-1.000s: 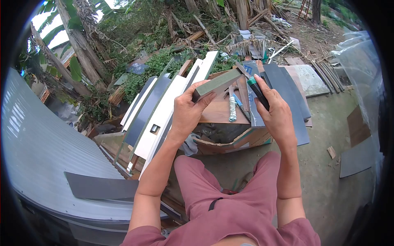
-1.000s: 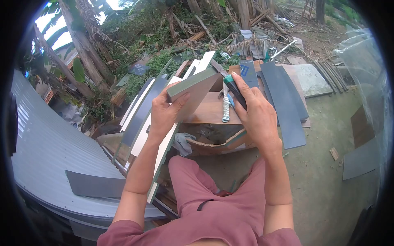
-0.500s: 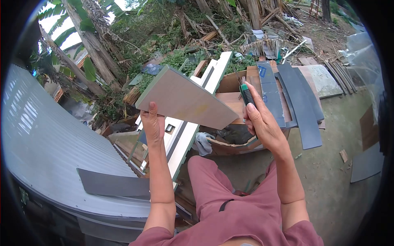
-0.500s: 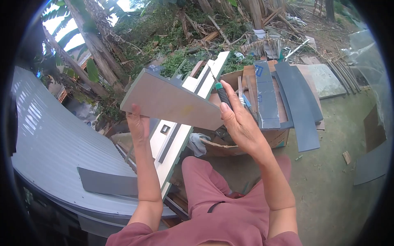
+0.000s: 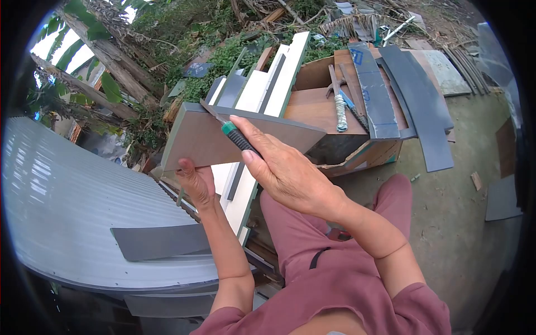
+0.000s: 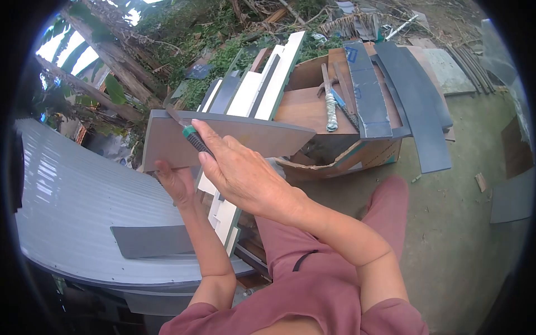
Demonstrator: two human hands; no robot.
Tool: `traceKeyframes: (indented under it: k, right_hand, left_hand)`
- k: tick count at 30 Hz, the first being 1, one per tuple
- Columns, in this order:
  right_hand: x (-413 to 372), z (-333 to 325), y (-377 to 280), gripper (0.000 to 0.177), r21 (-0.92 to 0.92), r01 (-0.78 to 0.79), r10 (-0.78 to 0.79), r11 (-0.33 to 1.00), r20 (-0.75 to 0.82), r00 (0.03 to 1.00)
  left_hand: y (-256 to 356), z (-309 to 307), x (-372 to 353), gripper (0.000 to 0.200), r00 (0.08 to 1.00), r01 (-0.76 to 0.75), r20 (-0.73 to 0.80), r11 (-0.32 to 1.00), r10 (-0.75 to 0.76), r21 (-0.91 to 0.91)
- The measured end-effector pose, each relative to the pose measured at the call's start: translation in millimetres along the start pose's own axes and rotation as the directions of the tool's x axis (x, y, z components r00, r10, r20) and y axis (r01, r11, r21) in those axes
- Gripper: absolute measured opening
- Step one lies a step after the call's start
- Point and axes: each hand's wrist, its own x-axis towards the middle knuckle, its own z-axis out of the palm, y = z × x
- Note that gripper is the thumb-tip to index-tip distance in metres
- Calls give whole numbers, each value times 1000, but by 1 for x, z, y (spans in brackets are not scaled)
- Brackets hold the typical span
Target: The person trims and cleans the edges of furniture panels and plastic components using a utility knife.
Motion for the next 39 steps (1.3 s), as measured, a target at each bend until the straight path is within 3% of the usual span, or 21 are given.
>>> traceKeyframes:
  k: [2,7,11,13,15,17,20,21,23,25,29,32,36,39]
  right_hand:
    - [-5,7,8,52,-7,53,-53,999,-76,996]
    - [-15,1,37,50,-25,-28,25,999,-119,993]
    - [-29,-5,101,50,-117,-218,200,969,-144,969]
    - [-39,-14,135,48,-138,-384,372,913,-102,922]
    - [-52,-12,192,50,-140,-425,393,894,-212,895]
    - [-59,-18,231,51,-115,-600,571,792,-207,794]
    - [-73,-20,308,52,-114,-639,598,761,-258,759]
    - [-70,-24,305,52,-115,-636,596,763,-256,761]
    - [-63,-34,288,52,-36,-738,726,674,-150,671]
    - [-62,-35,289,51,-28,-738,731,674,-118,672]
    - [-74,-22,286,50,310,-655,720,689,-193,667]
    - [-95,-20,253,49,493,-639,768,591,-102,632]
    - [-137,-35,217,49,527,-603,732,599,-56,679]
    - [-169,-50,198,51,541,-646,768,539,-2,640]
  left_hand:
    - [0,0,0,63,1000,25,11,1000,-25,3]
    - [-4,0,5,66,999,3,34,999,-4,34]
    - [-7,-5,9,71,1000,-24,15,998,23,50]
    - [-8,-7,11,71,1000,-31,5,998,31,49]
    - [-9,-10,11,71,1000,-24,-17,999,25,36]
    - [-9,-11,10,72,1000,-19,-10,999,19,41]
    - [-8,-6,10,73,1000,-21,3,998,21,51]
    - [-7,-4,9,73,1000,-24,7,998,23,59]
    - [-6,-3,8,73,1000,-23,7,998,22,59]
    - [-5,-1,6,74,1000,-24,4,998,24,58]
    - [-4,2,2,70,995,-25,-91,999,28,42]
    - [-4,-16,-2,67,973,-52,-223,999,49,-9]
    - [-6,-66,1,69,924,-77,-378,995,48,-61]
    - [-17,-114,9,70,876,-133,-472,990,98,-41]
